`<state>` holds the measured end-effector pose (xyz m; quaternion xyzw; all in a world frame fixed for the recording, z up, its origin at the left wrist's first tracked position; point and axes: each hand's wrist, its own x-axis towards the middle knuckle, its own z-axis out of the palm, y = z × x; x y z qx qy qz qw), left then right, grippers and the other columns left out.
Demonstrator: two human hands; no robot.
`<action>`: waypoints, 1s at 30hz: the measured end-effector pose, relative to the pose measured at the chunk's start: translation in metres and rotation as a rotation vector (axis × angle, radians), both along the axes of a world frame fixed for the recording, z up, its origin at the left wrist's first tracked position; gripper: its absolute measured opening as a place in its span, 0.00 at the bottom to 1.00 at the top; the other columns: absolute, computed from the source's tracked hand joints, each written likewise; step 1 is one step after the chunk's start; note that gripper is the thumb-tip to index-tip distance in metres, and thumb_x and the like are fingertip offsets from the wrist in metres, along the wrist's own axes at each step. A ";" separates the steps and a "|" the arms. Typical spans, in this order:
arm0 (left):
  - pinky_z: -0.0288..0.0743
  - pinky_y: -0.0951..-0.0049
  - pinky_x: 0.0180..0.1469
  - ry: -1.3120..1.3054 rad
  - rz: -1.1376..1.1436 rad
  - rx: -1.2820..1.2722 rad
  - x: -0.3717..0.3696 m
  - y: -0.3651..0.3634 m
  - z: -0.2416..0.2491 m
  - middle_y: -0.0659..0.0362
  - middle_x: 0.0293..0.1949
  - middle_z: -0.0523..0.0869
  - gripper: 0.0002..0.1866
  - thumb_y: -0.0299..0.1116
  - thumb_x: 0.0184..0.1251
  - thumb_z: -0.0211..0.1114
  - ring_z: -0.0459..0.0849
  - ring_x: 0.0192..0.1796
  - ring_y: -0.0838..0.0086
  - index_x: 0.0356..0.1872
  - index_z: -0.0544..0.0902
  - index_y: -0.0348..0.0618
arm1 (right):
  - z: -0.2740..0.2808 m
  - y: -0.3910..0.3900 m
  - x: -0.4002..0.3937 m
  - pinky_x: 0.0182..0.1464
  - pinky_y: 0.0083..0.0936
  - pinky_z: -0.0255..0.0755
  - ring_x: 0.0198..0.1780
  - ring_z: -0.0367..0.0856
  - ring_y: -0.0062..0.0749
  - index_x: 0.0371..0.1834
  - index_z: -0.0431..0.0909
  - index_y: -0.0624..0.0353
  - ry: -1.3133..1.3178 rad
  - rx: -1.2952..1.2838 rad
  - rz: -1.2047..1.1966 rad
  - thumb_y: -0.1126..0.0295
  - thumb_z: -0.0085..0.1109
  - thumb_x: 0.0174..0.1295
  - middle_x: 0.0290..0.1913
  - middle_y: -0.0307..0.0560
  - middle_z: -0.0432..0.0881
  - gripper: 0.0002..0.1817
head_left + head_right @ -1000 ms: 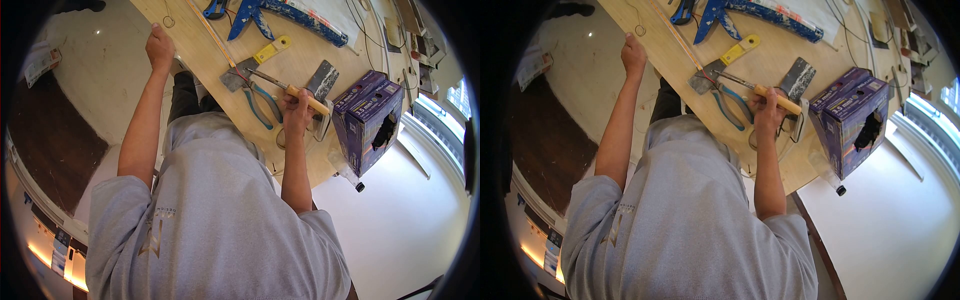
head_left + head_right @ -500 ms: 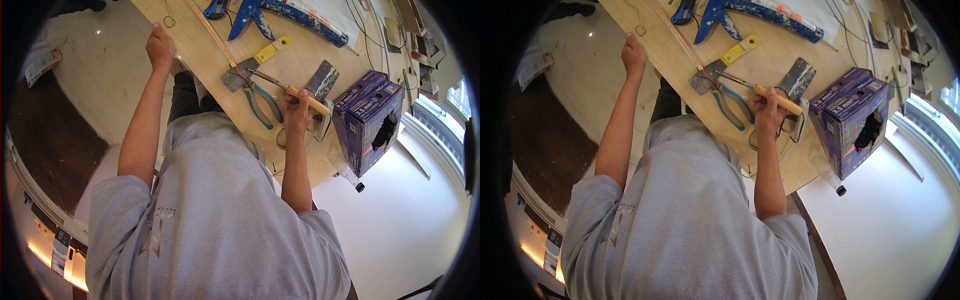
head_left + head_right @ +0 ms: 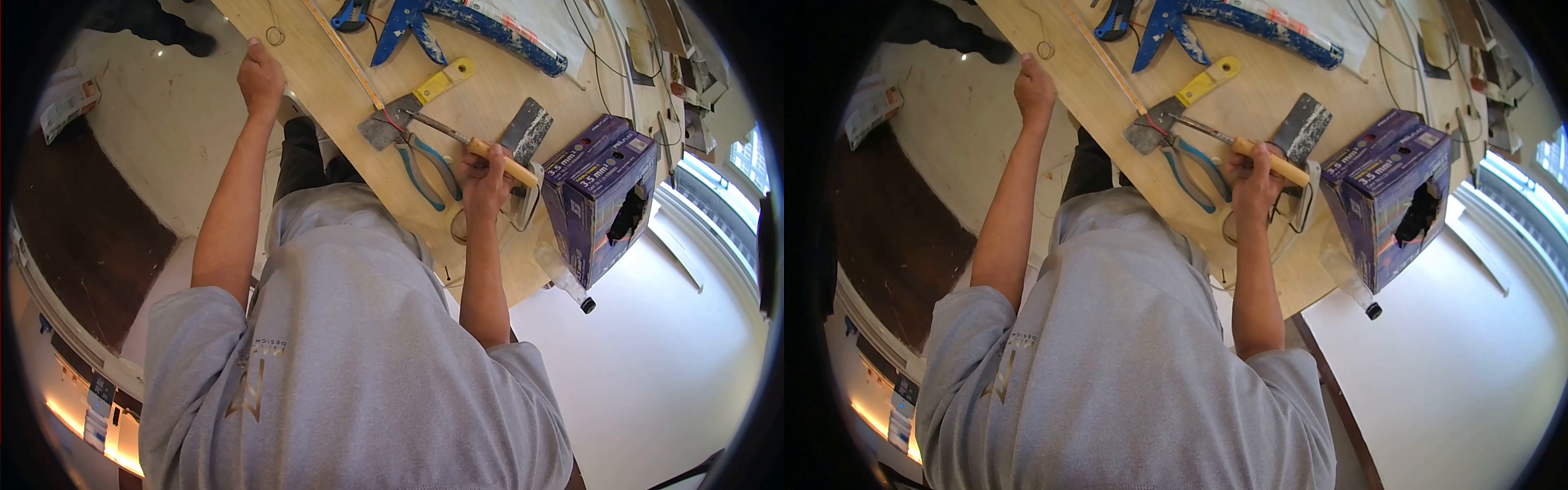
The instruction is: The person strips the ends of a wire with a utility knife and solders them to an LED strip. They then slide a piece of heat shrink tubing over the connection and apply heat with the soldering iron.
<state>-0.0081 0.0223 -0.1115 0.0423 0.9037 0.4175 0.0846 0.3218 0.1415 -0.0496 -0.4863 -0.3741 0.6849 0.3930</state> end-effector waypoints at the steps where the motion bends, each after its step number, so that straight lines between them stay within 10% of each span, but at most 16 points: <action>1: 0.72 0.54 0.50 -0.003 -0.003 -0.002 0.000 0.000 0.000 0.36 0.39 0.84 0.35 0.54 0.75 0.36 0.80 0.47 0.40 0.38 0.83 0.28 | -0.001 0.000 0.001 0.25 0.24 0.77 0.26 0.80 0.28 0.39 0.73 0.62 -0.001 0.003 0.006 0.70 0.56 0.67 0.35 0.55 0.84 0.07; 26: 0.72 0.54 0.49 0.029 -0.015 0.020 -0.003 -0.002 -0.007 0.35 0.36 0.84 0.34 0.52 0.76 0.37 0.81 0.45 0.40 0.36 0.83 0.28 | 0.004 0.000 0.000 0.24 0.20 0.76 0.24 0.80 0.26 0.39 0.74 0.61 -0.024 -0.037 0.020 0.68 0.56 0.66 0.36 0.57 0.85 0.07; 30: 0.72 0.54 0.49 0.017 -0.012 0.016 -0.001 -0.001 -0.003 0.35 0.37 0.84 0.34 0.52 0.76 0.37 0.81 0.45 0.40 0.37 0.83 0.28 | 0.004 0.000 -0.001 0.26 0.19 0.76 0.26 0.80 0.24 0.40 0.74 0.59 -0.067 -0.013 0.046 0.64 0.57 0.66 0.30 0.46 0.82 0.10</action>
